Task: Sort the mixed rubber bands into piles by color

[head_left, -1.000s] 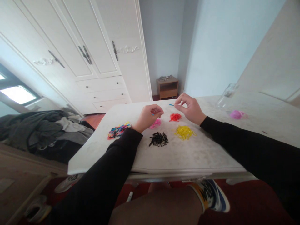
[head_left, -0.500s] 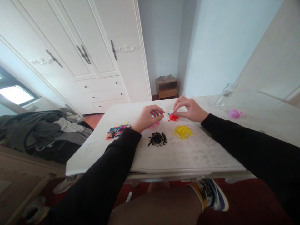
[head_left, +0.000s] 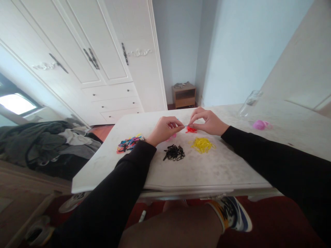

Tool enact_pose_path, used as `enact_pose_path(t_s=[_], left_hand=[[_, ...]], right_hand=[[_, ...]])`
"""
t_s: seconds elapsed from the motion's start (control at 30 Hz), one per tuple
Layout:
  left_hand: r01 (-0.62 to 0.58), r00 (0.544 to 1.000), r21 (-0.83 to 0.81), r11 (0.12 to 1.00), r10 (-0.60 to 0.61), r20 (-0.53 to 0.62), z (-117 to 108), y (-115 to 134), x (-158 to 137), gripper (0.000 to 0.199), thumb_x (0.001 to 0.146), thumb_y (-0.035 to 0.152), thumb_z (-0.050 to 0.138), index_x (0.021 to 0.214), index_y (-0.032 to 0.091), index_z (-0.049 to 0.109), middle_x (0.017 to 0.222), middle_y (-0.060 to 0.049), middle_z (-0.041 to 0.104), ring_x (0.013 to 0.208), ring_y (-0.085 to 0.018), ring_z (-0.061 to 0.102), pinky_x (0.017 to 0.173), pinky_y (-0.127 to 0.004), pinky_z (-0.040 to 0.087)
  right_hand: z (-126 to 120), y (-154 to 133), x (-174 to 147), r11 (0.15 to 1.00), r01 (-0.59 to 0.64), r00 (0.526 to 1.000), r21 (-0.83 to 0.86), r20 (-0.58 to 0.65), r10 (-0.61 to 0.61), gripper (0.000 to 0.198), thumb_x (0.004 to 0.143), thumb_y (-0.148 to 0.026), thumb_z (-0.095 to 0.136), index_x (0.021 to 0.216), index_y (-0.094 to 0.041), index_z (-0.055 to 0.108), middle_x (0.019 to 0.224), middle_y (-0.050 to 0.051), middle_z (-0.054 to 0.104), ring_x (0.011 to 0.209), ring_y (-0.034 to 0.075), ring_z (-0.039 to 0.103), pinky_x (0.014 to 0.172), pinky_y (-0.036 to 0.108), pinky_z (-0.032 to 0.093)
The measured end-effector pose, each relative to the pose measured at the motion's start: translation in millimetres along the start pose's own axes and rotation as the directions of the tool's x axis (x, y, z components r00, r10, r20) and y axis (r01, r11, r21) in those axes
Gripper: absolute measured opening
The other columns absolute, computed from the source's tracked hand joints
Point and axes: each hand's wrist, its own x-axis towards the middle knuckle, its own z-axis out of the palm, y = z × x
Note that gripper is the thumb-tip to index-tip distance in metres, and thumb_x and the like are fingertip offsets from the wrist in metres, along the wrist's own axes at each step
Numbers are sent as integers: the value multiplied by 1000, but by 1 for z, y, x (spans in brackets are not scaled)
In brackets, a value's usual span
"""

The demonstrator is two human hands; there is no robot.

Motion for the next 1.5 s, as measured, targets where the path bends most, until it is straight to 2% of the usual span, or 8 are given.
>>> enact_pose_path(t_s=[0.2, 0.33, 0.5, 0.7, 0.83, 1.0, 1.3, 1.5], left_hand=[[6, 999, -9, 1000, -7, -43, -1, -2, 2, 10, 82, 25, 74, 77, 17, 75, 73, -4, 72, 60, -11, 57, 59, -26, 47], [31, 993, -43, 999, -36, -112, -3, -6, 4, 11, 81, 26, 75, 76, 16, 74, 69, -4, 70, 59, -12, 57, 56, -26, 45], [35, 994, -7, 999, -36, -99, -2, -5, 2, 13, 83, 29, 74, 78, 17, 75, 70, -3, 70, 57, -11, 55, 56, -25, 44], [25, 995, 25, 999, -22, -100, -4, -4, 0, 11, 83, 25, 71, 77, 17, 74, 73, -3, 72, 59, -11, 56, 58, -26, 45], [5, 996, 50, 999, -1, -86, -4, -2, 0, 11, 83, 25, 70, 77, 17, 73, 72, -3, 71, 59, -11, 55, 58, -26, 45], [35, 994, 77, 996, -27, -101, -6, 1, -1, 12, 83, 25, 69, 75, 17, 72, 71, -2, 70, 59, -11, 54, 57, -25, 44], [80, 990, 39, 996, -75, -119, -6, 0, -1, 15, 85, 29, 68, 78, 17, 72, 64, -1, 65, 55, -10, 52, 51, -24, 40], [75, 990, 22, 997, -71, -121, -6, -2, -1, 15, 86, 28, 67, 78, 16, 71, 65, -1, 65, 55, -10, 53, 51, -24, 41]], right_hand=[[-9, 11, 4, 994, -106, 985, -20, -140, 103, 21, 84, -39, 75, 73, -22, 68, 87, 5, 66, 85, 22, 59, 73, 37, 47], [-16, 17, 6, 975, -221, 890, -13, -411, 196, 15, 83, -31, 72, 75, -21, 64, 85, 4, 64, 82, 20, 58, 70, 35, 47], [-5, 9, 7, 981, -192, 923, 27, -336, 190, 15, 82, -30, 72, 75, -22, 63, 85, 4, 65, 81, 20, 60, 70, 35, 49], [-15, 15, 6, 979, -193, 890, 70, -407, 205, 13, 82, -30, 73, 76, -21, 66, 83, 2, 65, 79, 19, 59, 70, 34, 47], [-21, 19, 3, 977, -173, 934, 125, -294, 203, 16, 79, -33, 78, 72, -22, 69, 81, 3, 65, 78, 19, 58, 69, 35, 44], [-16, 8, 1, 992, -69, 997, 105, -29, 73, 17, 77, -40, 83, 72, -25, 76, 85, 5, 69, 88, 24, 59, 83, 43, 45], [-15, 0, -1, 999, 45, 955, 16, 293, -48, 25, 86, -48, 76, 78, -25, 81, 96, 9, 73, 97, 26, 55, 93, 48, 39], [-15, 0, -1, 998, 62, 946, -28, 321, -50, 25, 91, -47, 71, 84, -26, 83, 97, 9, 73, 99, 26, 53, 95, 48, 38]])
